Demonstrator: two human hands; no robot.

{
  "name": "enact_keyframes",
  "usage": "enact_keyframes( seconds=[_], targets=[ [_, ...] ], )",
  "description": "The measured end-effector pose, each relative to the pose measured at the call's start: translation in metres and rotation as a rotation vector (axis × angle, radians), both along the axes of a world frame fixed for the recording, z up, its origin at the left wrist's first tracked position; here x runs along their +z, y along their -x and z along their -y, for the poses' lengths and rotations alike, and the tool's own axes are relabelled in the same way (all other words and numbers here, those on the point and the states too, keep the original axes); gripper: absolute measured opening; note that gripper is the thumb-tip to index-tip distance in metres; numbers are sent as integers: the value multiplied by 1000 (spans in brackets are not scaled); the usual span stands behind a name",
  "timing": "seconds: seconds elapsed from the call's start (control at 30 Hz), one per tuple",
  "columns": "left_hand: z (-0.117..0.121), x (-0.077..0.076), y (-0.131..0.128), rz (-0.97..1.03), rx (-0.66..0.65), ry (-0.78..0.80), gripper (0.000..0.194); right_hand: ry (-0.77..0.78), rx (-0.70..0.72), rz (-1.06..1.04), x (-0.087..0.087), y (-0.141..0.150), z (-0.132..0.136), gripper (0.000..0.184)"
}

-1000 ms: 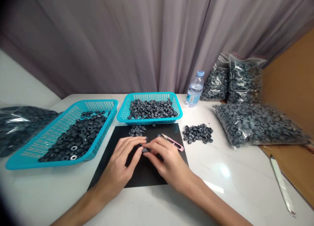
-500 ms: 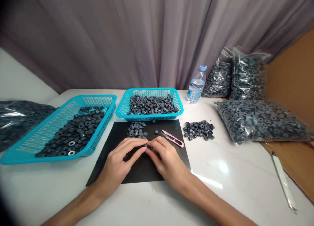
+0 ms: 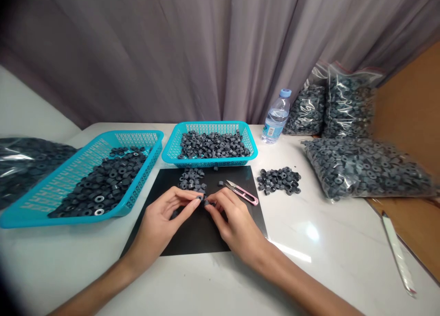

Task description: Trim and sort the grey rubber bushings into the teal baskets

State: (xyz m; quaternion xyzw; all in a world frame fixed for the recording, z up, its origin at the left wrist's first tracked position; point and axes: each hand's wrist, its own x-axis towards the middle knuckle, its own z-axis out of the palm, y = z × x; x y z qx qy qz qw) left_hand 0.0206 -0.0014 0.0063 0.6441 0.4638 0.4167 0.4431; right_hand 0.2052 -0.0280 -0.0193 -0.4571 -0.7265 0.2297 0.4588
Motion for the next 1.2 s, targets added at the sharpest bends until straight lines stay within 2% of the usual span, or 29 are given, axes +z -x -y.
enact_keyframes(
  seconds=[0.17,0.27,0.43,0.63,0.73,0.83,0.93,1.07,1.2],
  targets=[
    [-3,6,1,113,10,94,25,2,6,6,4,-2,0,7],
    [0,13,3,129,-44,219,20,-67,2,19,5,-4,0,6],
    [2,19,5,243,-43,420,22,-228,7,122,2,-6,3,17],
    [3,16,7,360,-92,632,22,-311,1,184,0,-8,4,19],
    [6,15,7,476,-52,711,14,-368,-9,201,1,-8,4,22],
    [9,15,6,565,0,755,8,-413,9,259,2,-8,6,26],
    [9,14,6,605,-27,754,5,-433,45,318,4,-9,7,32],
    [6,13,6,575,-50,753,8,-445,101,355,9,-12,7,35],
    [7,14,6,526,-57,742,18,-382,144,337,9,-14,5,37]
  ],
)
